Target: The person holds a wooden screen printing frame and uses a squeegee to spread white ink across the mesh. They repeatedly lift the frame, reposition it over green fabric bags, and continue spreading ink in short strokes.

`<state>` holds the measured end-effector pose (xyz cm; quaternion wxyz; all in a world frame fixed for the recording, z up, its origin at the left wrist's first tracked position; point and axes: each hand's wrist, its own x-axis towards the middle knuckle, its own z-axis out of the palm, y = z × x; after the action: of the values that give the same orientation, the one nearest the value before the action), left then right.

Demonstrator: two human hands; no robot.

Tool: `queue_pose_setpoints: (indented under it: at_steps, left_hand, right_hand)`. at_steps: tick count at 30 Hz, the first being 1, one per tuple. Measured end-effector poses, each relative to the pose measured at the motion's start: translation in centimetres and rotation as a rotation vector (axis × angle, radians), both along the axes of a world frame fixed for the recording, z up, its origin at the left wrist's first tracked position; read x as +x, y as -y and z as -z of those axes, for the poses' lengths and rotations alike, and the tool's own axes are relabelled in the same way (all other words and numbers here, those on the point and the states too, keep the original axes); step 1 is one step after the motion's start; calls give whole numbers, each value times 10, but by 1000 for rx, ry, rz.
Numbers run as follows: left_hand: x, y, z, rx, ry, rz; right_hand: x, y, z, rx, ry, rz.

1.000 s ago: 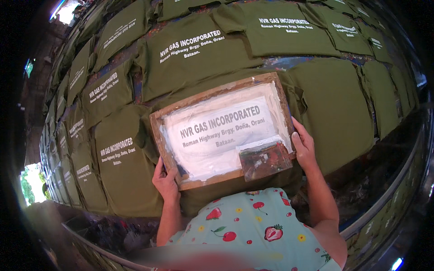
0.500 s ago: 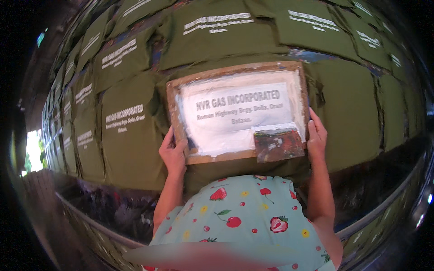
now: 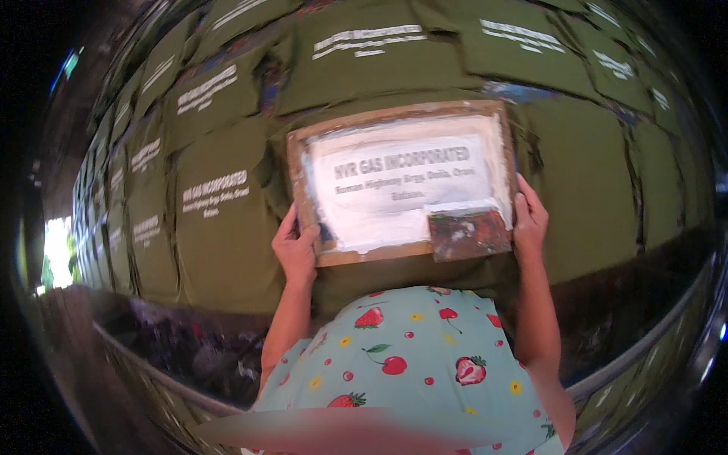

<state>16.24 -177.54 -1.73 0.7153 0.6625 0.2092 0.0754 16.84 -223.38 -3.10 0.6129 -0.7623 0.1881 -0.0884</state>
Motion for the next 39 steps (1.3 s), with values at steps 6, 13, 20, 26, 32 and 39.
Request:
queue_pose_setpoints:
  at_steps: [6,13,20,26,32,39]
  left_hand:
    - [3,0,-1,44,-7,28]
    - [6,-1,-6,44,-26,54]
    - [9,5,-15,79,-35,86]
    - [11,-2,-8,105,-21,72]
    - [14,0,-7,-57,-10,16]
    - [17,1,-5,-108,-9,16]
  right_hand:
    - [-5,12,-9,48,40,8]
    - [-33,35,-18,170,99,108]
    - [-61,38,-21,120,101,149]
    - [-53,20,-71,-470,314,-142]
    - [-34,-33,-124,-851,342,-714]
    - [19,-88,-161,-1050,456,-812]
